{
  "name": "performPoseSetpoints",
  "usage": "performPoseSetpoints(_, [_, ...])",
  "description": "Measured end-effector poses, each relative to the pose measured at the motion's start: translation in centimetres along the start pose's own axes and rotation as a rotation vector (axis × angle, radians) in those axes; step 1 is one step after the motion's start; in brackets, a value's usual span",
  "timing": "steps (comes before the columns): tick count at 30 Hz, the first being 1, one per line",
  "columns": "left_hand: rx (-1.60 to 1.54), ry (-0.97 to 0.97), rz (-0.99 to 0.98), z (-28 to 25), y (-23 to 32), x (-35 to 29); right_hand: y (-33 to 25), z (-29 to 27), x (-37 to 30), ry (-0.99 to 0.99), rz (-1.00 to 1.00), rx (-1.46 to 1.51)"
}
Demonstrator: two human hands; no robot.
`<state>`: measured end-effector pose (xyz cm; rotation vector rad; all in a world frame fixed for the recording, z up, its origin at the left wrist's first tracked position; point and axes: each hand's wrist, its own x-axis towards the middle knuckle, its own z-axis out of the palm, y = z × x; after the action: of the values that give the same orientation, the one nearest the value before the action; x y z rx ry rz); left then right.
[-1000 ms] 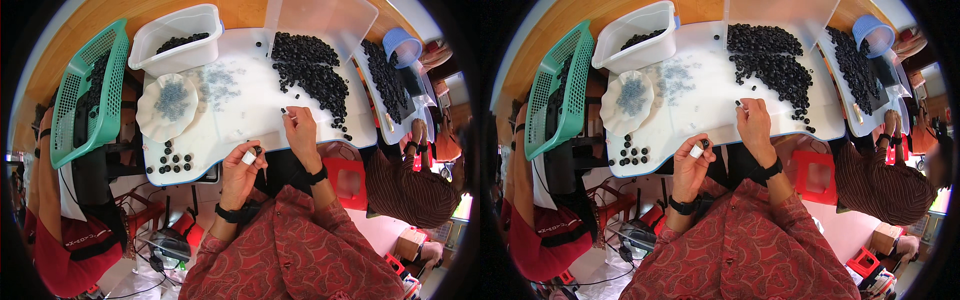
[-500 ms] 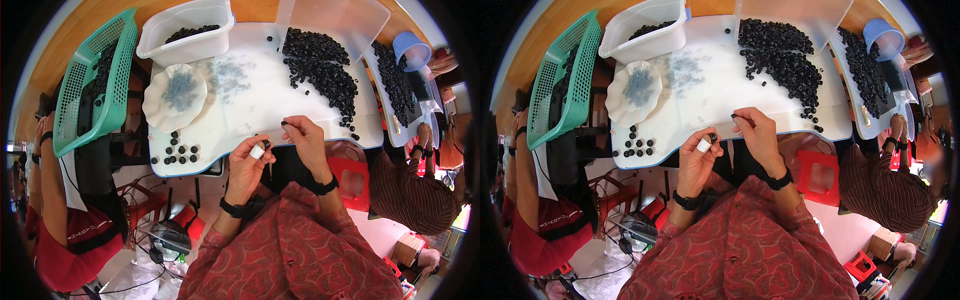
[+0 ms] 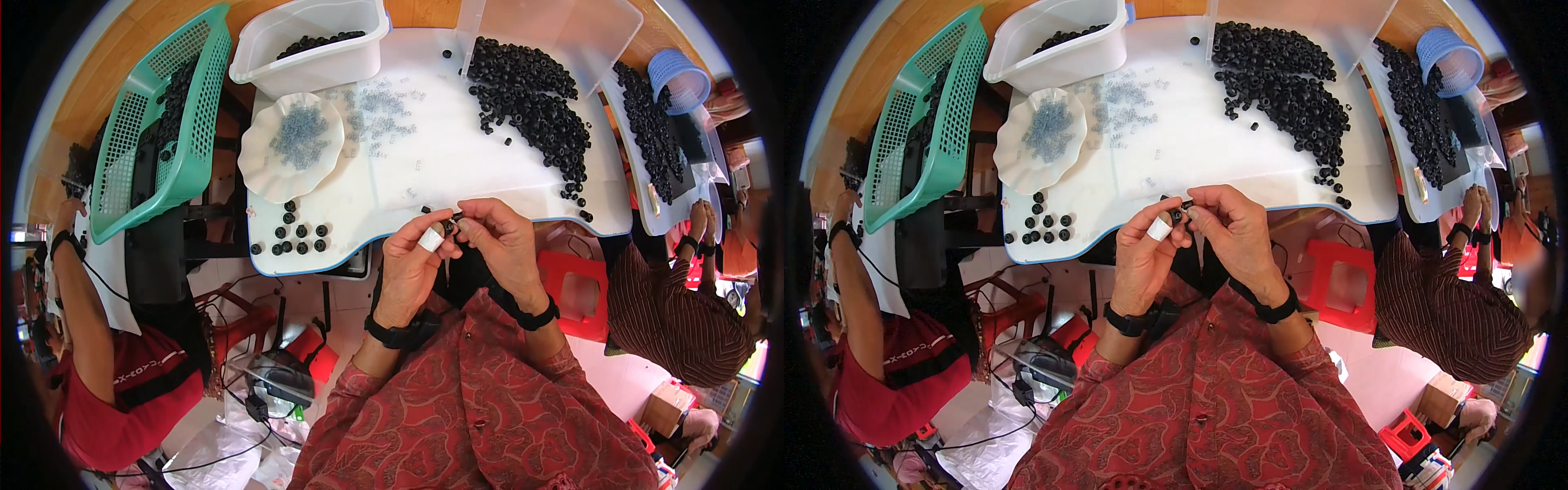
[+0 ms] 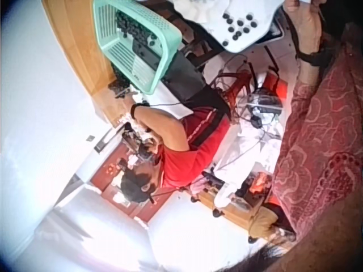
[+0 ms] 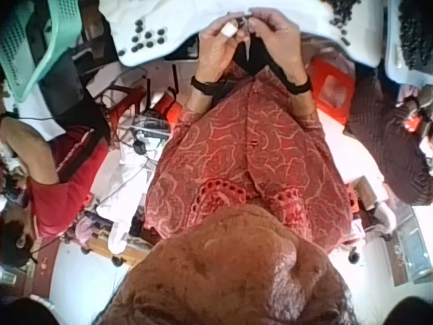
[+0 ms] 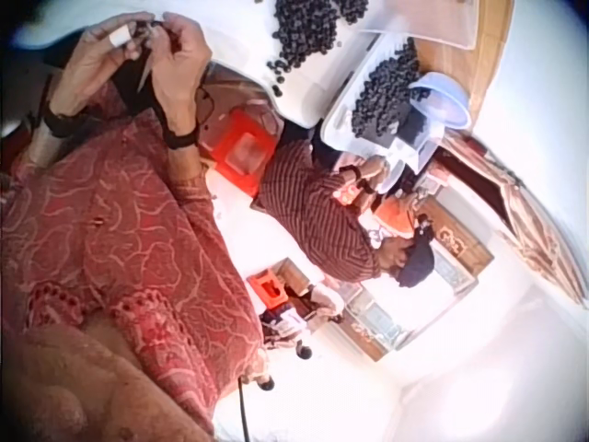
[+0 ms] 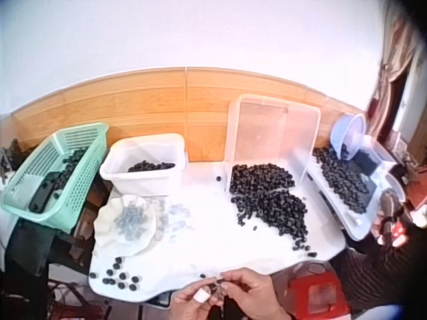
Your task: Sort small black manufacturing parts or components on a workbench table.
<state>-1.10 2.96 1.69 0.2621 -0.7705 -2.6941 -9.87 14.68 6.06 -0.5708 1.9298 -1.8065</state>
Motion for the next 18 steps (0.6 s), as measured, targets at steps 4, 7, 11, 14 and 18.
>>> performPoseSetpoints(4, [-0.006,0.004,-0.013,-0.06,-0.12,-0.07,-0.01,-0.04,-0.14,0.004,0.021,0.034])
performPoseSetpoints(7, [-0.009,0.002,-0.018,-0.08,-0.21,-0.11,0.23,-0.04,-0.15,-0.002,0.019,0.061])
performPoseSetpoints(11, [-0.03,-0.007,-0.031,0.05,-0.04,-0.15,0.14,0.11,-0.1,0.001,0.026,0.125])
performPoseSetpoints(14, [-0.072,-0.016,-0.044,-0.13,-0.02,-0.2,0.15,0.16,-0.06,-0.008,0.04,0.165])
performPoseSetpoints(18, [-0.085,-0.011,-0.048,-0.12,0.09,-0.19,0.27,0.17,-0.03,-0.008,0.031,0.17])
